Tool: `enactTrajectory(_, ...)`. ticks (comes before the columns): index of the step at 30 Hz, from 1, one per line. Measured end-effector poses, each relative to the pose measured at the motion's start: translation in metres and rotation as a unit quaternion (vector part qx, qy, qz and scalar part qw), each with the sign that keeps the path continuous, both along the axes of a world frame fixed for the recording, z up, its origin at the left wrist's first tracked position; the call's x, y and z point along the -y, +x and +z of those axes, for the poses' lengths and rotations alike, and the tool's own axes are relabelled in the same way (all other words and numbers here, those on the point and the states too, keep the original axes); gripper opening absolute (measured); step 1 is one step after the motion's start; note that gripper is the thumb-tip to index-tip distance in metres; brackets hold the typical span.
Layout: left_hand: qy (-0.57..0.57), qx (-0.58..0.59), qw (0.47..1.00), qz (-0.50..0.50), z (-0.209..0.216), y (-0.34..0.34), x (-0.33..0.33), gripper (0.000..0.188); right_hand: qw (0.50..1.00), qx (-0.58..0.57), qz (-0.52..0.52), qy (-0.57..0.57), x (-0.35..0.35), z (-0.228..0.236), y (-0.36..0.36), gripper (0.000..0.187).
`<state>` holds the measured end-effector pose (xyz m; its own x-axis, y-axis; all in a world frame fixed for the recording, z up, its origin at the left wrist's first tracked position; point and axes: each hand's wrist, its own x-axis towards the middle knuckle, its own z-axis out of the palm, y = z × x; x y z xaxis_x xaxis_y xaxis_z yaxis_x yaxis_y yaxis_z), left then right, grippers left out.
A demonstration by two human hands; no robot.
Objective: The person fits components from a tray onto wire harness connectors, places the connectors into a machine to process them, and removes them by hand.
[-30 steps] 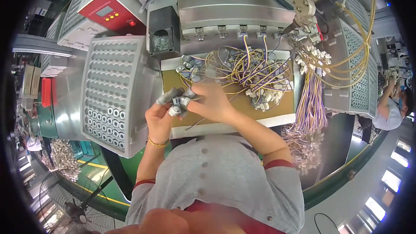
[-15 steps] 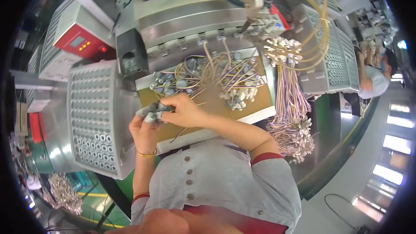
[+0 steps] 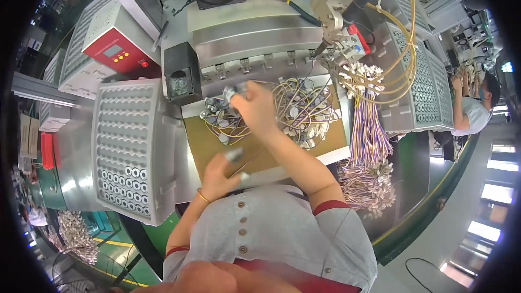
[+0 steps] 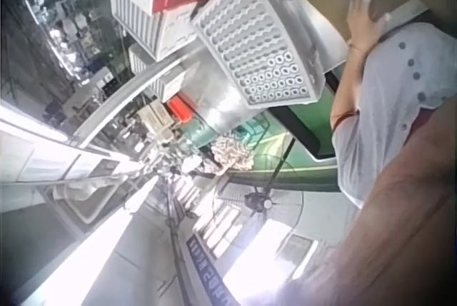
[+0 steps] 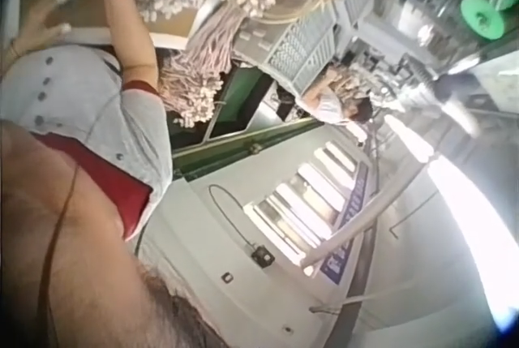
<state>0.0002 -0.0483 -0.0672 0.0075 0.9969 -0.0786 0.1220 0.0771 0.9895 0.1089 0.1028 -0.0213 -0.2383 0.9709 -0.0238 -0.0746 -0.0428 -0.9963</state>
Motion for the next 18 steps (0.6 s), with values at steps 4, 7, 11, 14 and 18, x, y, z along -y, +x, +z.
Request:
enactTrajectory(4, 0.185, -0.460, 0.869, 0.005, -0.014, -0.017, 0.008, 0.041, 0.991, -0.041, -0.099, -0.076, -0.010, 0.007, -0.012, 0.009)
enactTrajectory(7, 0.157, -0.422, 0.890, 0.074, -0.004, -0.042, 0.008, 0.036, 0.987, -0.063, -0.119, -0.086, -0.012, 0.005, -0.017, 0.014)
enactTrajectory(11, 0.102, -0.290, 0.938, 0.157, 0.008, -0.060, 0.019, 0.028, 0.987, -0.057, -0.139, -0.062, -0.006, 0.008, -0.023, 0.007)
enactTrajectory(14, 0.102, -0.271, 0.943, 0.166, 0.003, -0.066, 0.019, 0.028, 0.961, -0.193, -0.172, -0.101, -0.012, 0.007, -0.042, 0.012)
enactTrajectory(18, 0.120, -0.311, 0.939, 0.082, 0.007, -0.061, 0.025, 0.032, 0.979, -0.140, -0.113, -0.091, -0.015, 0.003, -0.034, 0.016)
